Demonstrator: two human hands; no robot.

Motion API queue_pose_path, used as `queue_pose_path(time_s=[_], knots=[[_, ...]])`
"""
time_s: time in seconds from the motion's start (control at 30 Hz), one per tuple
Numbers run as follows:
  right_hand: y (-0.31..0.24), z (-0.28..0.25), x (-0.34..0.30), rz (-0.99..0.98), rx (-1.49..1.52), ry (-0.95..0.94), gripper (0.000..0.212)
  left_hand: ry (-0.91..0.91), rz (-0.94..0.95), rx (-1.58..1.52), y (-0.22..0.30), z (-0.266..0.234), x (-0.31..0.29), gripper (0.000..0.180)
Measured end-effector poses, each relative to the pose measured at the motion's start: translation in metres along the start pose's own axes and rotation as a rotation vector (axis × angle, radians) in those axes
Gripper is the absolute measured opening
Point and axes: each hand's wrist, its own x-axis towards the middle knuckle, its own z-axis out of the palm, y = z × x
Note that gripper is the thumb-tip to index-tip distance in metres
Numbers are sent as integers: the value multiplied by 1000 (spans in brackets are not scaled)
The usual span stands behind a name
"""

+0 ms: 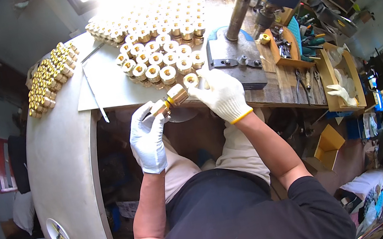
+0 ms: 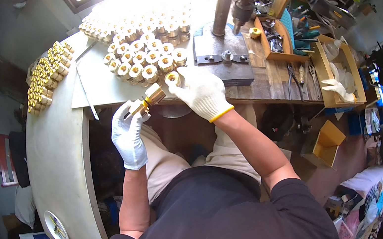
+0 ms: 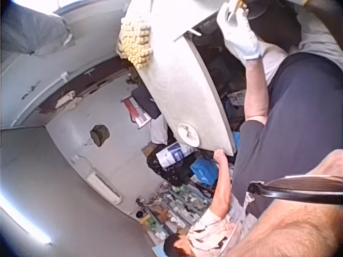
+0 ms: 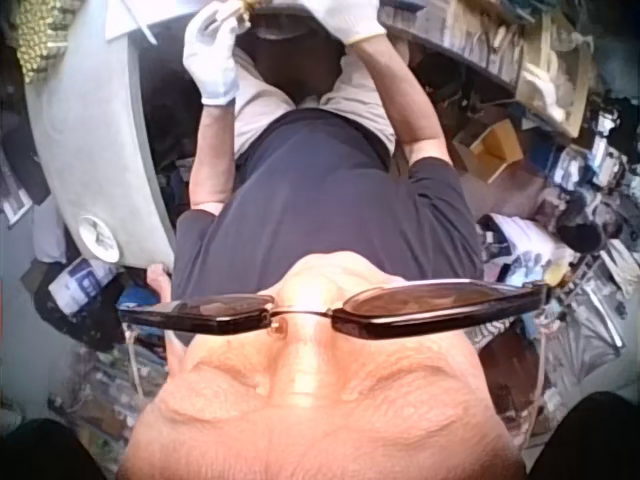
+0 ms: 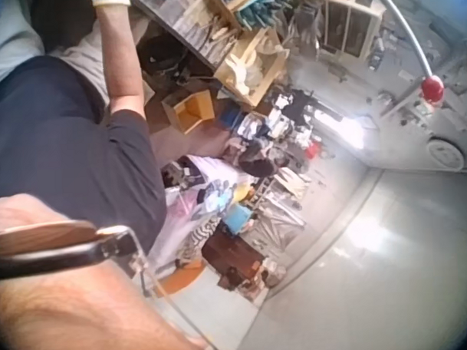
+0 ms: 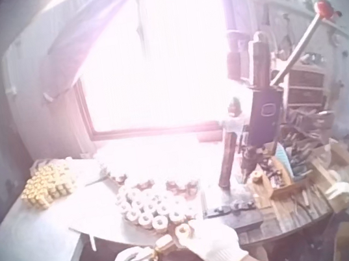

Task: The person assembles brass metal parts using a manual press machine.

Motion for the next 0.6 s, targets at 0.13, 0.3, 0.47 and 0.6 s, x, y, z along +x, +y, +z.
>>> queue_pose_path(time_s=[0.13, 0.3, 0.47, 0.6], knots=[[16, -43, -38, -25, 72, -50, 39, -118, -53, -2, 3, 35, 14, 39], [44, -60, -85, 277, 220, 115, 27, -145, 59, 233, -22, 108, 44, 38], [73, -77, -114, 373, 243, 223, 25, -191, 237, 430, -46, 161, 79, 38], [85, -87, -127, 459, 292, 237, 25, -254, 437, 555, -43, 199, 109, 51]])
